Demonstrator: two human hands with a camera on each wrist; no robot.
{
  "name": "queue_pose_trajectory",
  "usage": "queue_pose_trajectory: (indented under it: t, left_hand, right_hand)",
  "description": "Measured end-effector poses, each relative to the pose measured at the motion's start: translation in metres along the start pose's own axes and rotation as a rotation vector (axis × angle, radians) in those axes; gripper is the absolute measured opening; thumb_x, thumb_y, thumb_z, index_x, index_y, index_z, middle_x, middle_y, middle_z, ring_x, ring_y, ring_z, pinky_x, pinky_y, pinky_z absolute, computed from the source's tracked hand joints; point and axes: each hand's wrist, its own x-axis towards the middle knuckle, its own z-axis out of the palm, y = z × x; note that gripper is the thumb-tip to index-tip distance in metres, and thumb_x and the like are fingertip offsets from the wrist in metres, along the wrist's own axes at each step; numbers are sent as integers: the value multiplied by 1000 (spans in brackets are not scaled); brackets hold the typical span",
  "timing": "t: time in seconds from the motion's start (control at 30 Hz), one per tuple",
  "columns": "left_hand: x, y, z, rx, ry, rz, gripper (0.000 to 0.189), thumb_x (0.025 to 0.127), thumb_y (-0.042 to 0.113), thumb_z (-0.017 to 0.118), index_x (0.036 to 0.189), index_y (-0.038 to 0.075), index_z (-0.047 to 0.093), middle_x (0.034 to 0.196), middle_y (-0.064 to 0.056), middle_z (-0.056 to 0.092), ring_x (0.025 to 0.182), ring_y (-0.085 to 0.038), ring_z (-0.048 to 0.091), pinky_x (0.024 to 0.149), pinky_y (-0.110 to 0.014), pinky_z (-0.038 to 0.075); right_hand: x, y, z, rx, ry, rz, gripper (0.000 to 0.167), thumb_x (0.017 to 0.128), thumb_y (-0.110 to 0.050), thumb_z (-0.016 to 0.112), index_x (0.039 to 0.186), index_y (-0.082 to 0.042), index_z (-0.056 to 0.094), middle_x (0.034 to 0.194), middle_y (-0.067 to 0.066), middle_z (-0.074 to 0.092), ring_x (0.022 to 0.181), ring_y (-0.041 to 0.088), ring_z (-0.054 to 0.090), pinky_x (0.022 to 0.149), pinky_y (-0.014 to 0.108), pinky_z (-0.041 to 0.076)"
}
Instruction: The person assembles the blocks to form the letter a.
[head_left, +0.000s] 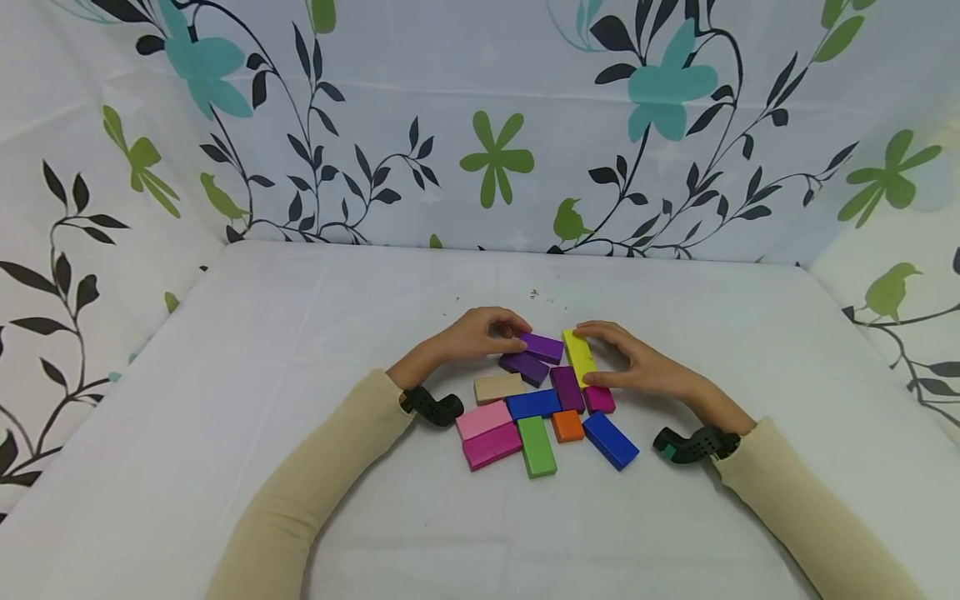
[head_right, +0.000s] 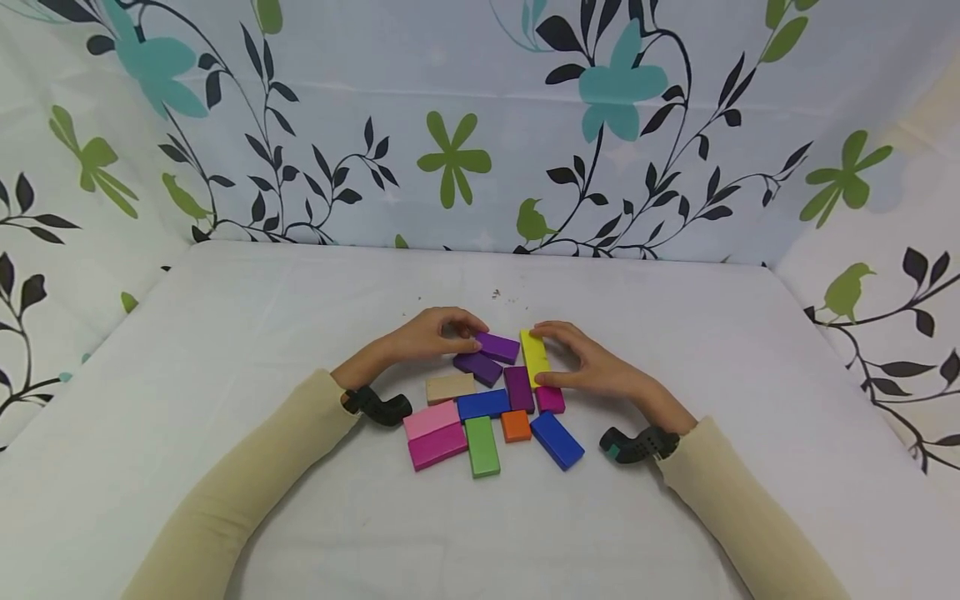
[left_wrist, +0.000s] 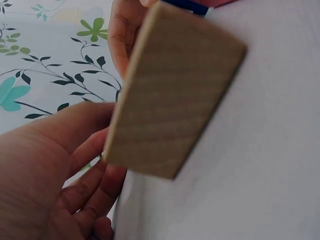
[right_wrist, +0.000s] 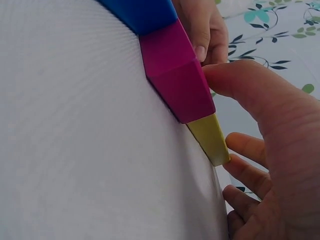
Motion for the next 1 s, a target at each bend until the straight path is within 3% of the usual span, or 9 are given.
queue_pose_trajectory:
  t: [0.4, 1.0]
  left_hand:
    - [1, 4, 0, 52, 54, 3, 34, 92, 16, 68, 122, 1, 64, 111, -12, 66, 100, -22, 59, 87, -27, 46]
    - [6, 7, 1, 90, 39, -8, 35, 91, 17, 70, 121, 0, 63, 109, -13, 63, 92, -20, 57, 78, -23, 44]
  right_hand:
    - [0, 2, -1, 1, -1, 2, 65, 89, -19, 70, 146, -11, 40, 157, 15, 23, 146, 39, 14, 112, 65, 10]
    - [-1, 1, 0, 19, 9, 1, 67, 88, -19, 72, 146, -10, 40, 155, 16, 25, 145, 39, 16, 112, 65, 12]
